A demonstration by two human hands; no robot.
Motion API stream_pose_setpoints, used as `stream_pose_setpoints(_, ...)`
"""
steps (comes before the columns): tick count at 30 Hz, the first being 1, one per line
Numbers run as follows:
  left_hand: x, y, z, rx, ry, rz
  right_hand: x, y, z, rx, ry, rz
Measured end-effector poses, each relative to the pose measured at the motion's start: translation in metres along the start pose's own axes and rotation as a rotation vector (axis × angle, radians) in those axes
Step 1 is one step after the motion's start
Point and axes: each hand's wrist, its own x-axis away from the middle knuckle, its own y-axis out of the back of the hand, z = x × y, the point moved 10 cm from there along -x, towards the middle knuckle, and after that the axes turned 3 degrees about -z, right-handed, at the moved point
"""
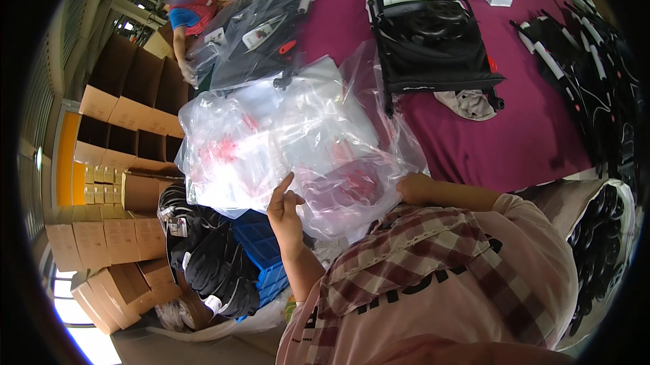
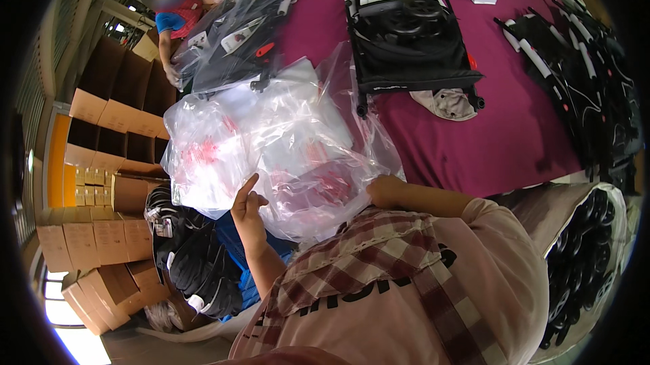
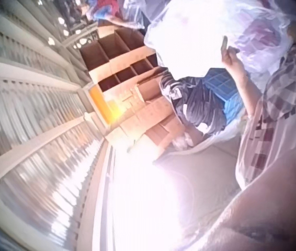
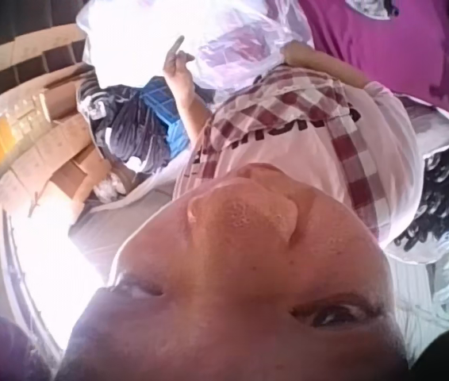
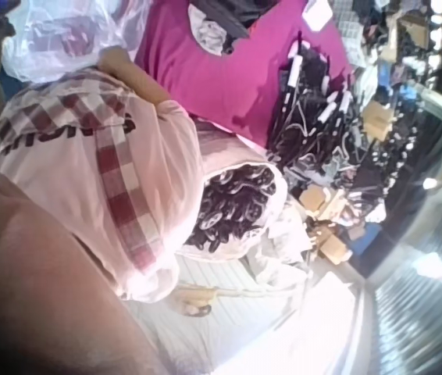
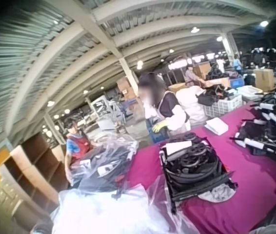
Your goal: The person assembles black bags by placing wheels into the base of each bag and then inserting the bag into a plastic wrapper. The person repeats this process for multiple bags, handling wheels and bags one at a time.
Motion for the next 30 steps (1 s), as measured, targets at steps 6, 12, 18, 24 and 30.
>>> stream_pose_setpoints(6, -0.001, 0.005, 0.004, 0.017, -0.002, 0.009, 0.007, 0.000, 0.003, -0.041, -0.015, -0.015)
stream_pose_setpoints(12, -0.002, -0.003, 0.013, 0.005, 0.012, 0.086, 0.012, 0.002, 0.002, -0.045, -0.029, -0.044)
stream_pose_setpoints(18, -0.002, -0.002, 0.005, 0.014, -0.025, 0.053, 0.013, 0.005, 0.000, -0.037, -0.036, -0.062)
stream_pose_setpoints(24, 0.000, -0.006, 0.005, 0.024, -0.006, 0.060, 0.012, 0.002, -0.003, -0.035, -0.028, -0.052)
stream_pose_setpoints(30, 0.001, -0.013, 0.003, 0.017, -0.002, 0.081, 0.012, -0.003, -0.007, -0.049, -0.038, -0.056)
